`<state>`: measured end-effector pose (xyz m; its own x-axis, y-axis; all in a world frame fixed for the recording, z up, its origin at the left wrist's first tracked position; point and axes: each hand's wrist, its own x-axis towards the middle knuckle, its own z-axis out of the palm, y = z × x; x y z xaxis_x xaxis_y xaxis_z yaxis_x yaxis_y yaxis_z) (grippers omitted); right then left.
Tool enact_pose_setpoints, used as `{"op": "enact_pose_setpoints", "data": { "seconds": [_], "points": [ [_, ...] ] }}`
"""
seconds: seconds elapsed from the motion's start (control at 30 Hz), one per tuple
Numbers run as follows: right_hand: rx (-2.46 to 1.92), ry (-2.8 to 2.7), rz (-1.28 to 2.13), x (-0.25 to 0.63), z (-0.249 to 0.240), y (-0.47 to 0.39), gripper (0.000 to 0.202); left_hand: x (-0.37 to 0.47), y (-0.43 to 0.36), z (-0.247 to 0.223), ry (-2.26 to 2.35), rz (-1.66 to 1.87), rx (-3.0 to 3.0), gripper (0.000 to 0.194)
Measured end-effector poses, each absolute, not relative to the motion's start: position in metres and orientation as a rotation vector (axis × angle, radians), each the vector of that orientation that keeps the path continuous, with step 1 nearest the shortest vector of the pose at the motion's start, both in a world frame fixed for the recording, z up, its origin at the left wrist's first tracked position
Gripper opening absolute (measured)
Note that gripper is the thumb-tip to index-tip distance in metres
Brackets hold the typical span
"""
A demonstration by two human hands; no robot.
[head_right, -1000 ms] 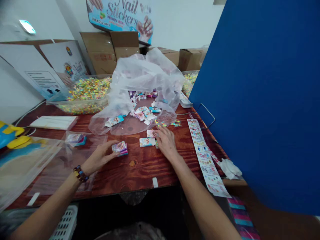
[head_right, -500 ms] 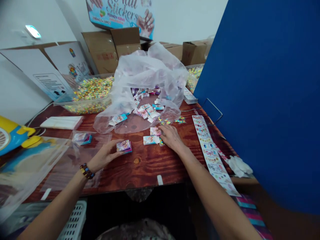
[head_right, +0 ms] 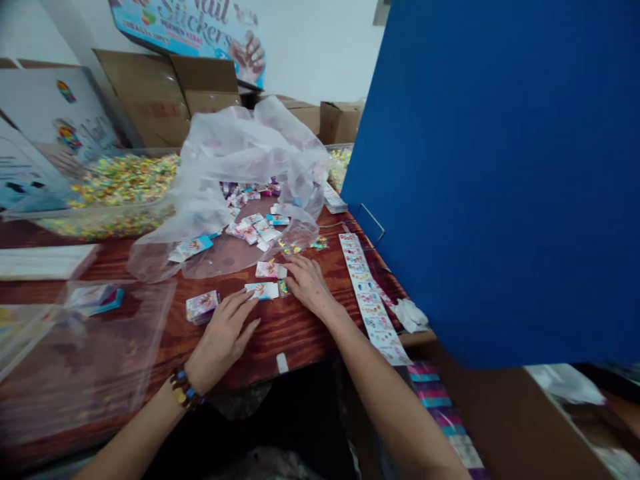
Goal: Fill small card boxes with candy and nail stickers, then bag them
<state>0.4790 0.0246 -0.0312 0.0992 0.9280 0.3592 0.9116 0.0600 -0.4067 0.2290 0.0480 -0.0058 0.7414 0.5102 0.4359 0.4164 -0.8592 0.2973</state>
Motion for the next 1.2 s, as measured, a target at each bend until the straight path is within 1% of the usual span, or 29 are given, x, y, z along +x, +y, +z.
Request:
{"op": "enact_pose_setpoints", "data": {
  "seconds": [0.13, 0.23, 0.3, 0.37, 0.43, 0.6, 0.73, 0.87, 1.0, 1.1, 1.17, 1.2],
  "points": [
    [-1.98, -1.638, -0.034, 0.556, -0.039, -0.039, 0.034, 0.257, 0.053, -0.023, 0.819, 0.672, 2.802, 0.042],
    [-2.105, -1.629, 0.084, 0.611, -0.04, -0.078, 0.04, 0.262, 0.063, -0.031, 0.872, 0.642, 2.849, 0.041],
    [-2.15, -1.656, 0.196, 0.63, -0.042, -0.09, 0.045, 0.263, 0.067, -0.034, 0.916, 0.619, 2.883, 0.04],
    [-2.16, -1.675, 0.278, 0.633, -0.045, -0.093, 0.046, 0.265, 0.07, -0.035, 0.945, 0.587, 2.918, 0.039],
    [-2.157, -1.661, 0.299, 0.629, -0.047, -0.091, 0.042, 0.268, 0.072, -0.033, 0.935, 0.549, 2.94, 0.037],
    [-2.067, -1.545, 0.238, 0.617, -0.046, -0.09, 0.028, 0.267, 0.064, -0.022, 0.902, 0.464, 2.967, 0.037],
    [-1.983, -1.439, 0.228, 0.613, -0.039, -0.095, 0.019, 0.257, 0.047, -0.023, 0.914, 0.464, 2.943, 0.039],
    [-1.872, -1.316, 0.283, 0.602, -0.007, -0.104, 0.02, 0.253, 0.029, -0.019, 0.846, 0.598, 2.77, 0.04],
    [-1.751, -1.212, 0.439, 0.578, 0.055, -0.107, 0.024, 0.271, 0.013, 0.011, 0.665, 0.697, 2.503, 0.036],
    [-1.643, -1.231, 0.557, 0.555, 0.092, -0.096, 0.024, 0.293, 0.007, 0.037, 0.64, 0.701, 2.245, 0.039],
    [-1.58, -1.227, 0.627, 0.542, 0.101, -0.083, 0.025, 0.306, 0.006, 0.046, 0.626, 0.65, 2.091, 0.039],
    [-1.558, -1.223, 0.646, 0.537, 0.102, -0.077, 0.025, 0.311, 0.007, 0.046, 0.61, 0.6, 2.024, 0.034]
  ]
}}
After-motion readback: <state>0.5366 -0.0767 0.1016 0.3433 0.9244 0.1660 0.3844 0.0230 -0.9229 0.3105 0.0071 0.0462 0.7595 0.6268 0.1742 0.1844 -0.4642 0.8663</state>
